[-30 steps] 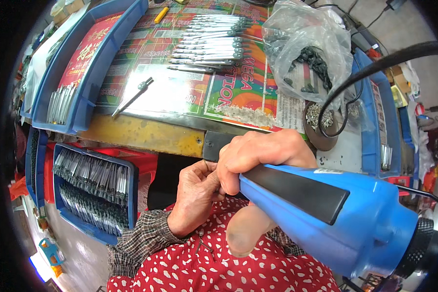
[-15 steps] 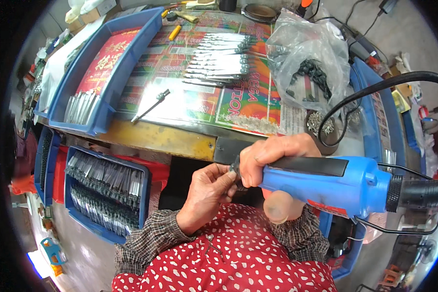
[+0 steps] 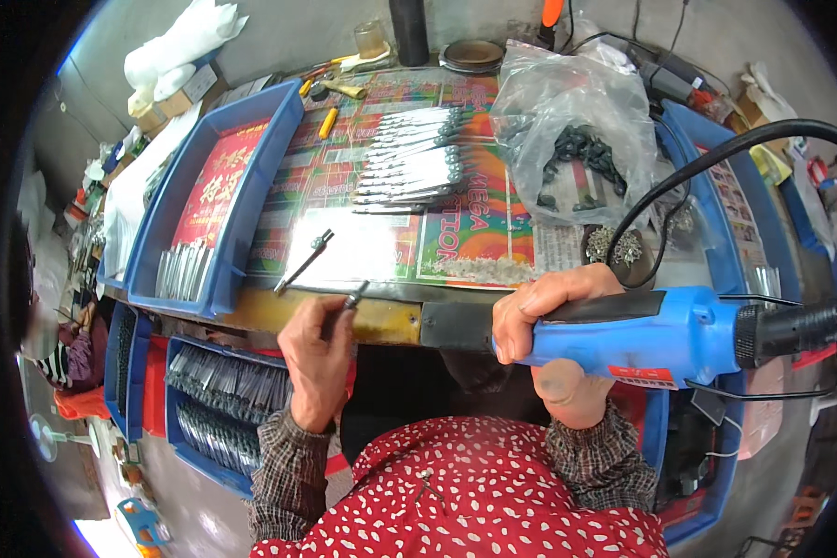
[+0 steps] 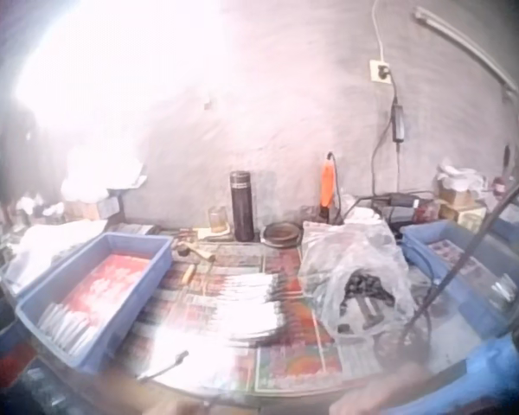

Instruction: The person assembles small metal and plastic components at a workbench using an electric screwdriver.

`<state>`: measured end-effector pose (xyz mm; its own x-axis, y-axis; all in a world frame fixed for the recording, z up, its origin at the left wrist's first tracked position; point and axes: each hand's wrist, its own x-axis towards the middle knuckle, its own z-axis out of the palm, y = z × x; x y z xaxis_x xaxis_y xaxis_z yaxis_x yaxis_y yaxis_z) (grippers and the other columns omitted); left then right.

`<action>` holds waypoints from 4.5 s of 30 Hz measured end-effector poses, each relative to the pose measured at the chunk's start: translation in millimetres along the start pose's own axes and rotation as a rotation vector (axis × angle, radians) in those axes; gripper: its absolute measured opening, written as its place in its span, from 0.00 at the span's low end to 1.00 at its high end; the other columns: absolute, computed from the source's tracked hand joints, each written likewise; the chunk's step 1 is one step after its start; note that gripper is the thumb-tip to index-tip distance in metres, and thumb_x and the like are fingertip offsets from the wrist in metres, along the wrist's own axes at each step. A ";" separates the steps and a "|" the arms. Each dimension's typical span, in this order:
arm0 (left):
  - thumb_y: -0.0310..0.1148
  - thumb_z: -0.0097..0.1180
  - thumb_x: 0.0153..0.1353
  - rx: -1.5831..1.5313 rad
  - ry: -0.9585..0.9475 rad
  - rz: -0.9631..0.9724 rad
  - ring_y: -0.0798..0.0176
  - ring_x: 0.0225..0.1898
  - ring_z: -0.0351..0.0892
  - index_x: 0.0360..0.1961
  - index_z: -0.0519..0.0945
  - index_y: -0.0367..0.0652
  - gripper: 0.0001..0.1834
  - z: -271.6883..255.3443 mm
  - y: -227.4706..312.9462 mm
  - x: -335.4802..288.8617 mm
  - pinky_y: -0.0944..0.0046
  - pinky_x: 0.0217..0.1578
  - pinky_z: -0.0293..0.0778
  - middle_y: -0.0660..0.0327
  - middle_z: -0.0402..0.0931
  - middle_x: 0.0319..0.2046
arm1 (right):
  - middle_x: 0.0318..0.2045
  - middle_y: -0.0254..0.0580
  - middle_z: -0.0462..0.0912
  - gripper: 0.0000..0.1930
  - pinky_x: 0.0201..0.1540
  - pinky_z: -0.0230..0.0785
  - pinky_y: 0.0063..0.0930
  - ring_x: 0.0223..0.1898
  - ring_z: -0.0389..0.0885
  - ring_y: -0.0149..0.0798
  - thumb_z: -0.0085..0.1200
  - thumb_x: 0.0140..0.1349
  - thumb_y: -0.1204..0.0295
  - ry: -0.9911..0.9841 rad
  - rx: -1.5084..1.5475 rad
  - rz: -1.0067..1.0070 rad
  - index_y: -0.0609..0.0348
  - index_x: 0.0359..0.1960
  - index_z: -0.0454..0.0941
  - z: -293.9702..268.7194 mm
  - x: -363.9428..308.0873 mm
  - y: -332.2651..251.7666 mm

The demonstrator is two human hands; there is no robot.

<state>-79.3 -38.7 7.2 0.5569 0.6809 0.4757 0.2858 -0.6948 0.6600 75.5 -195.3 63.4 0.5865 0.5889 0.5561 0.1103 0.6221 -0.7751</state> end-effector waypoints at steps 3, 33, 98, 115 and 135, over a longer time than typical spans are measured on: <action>0.23 0.57 0.47 0.235 0.051 0.104 0.51 0.26 0.72 0.28 0.75 0.40 0.05 -4.5 -24.0 17.7 0.58 0.26 0.67 0.54 0.72 0.24 | 0.16 0.34 0.68 0.30 0.19 0.60 0.25 0.16 0.69 0.31 0.61 0.45 0.46 0.031 0.013 0.020 0.58 0.34 0.63 -2.3 0.9 -2.4; 0.29 0.60 0.44 0.254 -0.080 0.506 0.53 0.32 0.72 0.30 0.77 0.43 0.09 95.2 12.3 123.2 0.56 0.34 0.65 0.58 0.72 0.26 | 0.19 0.38 0.71 0.24 0.25 0.66 0.25 0.21 0.71 0.32 0.66 0.44 0.65 0.151 0.234 0.058 0.64 0.34 0.64 -33.4 3.1 6.1; 0.20 0.59 0.45 -0.279 -0.353 0.266 0.66 0.23 0.71 0.32 0.77 0.37 0.11 83.8 33.2 74.4 0.70 0.24 0.67 0.59 0.73 0.24 | 0.24 0.38 0.72 0.17 0.33 0.66 0.30 0.27 0.71 0.34 0.56 0.51 0.77 0.323 0.086 -0.186 0.60 0.41 0.65 -61.9 41.1 44.9; 0.22 0.57 0.44 -0.143 -0.424 0.609 0.52 0.24 0.72 0.27 0.69 0.39 0.10 107.1 41.4 64.0 0.57 0.23 0.69 0.56 0.66 0.24 | 0.23 0.40 0.71 0.21 0.31 0.66 0.29 0.25 0.70 0.34 0.60 0.51 0.65 0.275 0.145 -0.197 0.62 0.38 0.63 -57.1 38.4 31.3; 0.20 0.58 0.41 -0.102 -0.415 0.611 0.53 0.29 0.75 0.34 0.76 0.37 0.15 107.5 43.1 62.6 0.60 0.28 0.71 0.55 0.72 0.27 | 0.23 0.40 0.71 0.20 0.32 0.66 0.29 0.26 0.71 0.34 0.61 0.49 0.71 0.218 0.227 -0.167 0.61 0.40 0.64 -52.5 34.6 31.3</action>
<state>51.8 -50.9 3.0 0.8479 0.0230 0.5296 -0.2314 -0.8828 0.4088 141.4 -182.6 42.6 0.7355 0.3604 0.5738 0.0525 0.8140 -0.5785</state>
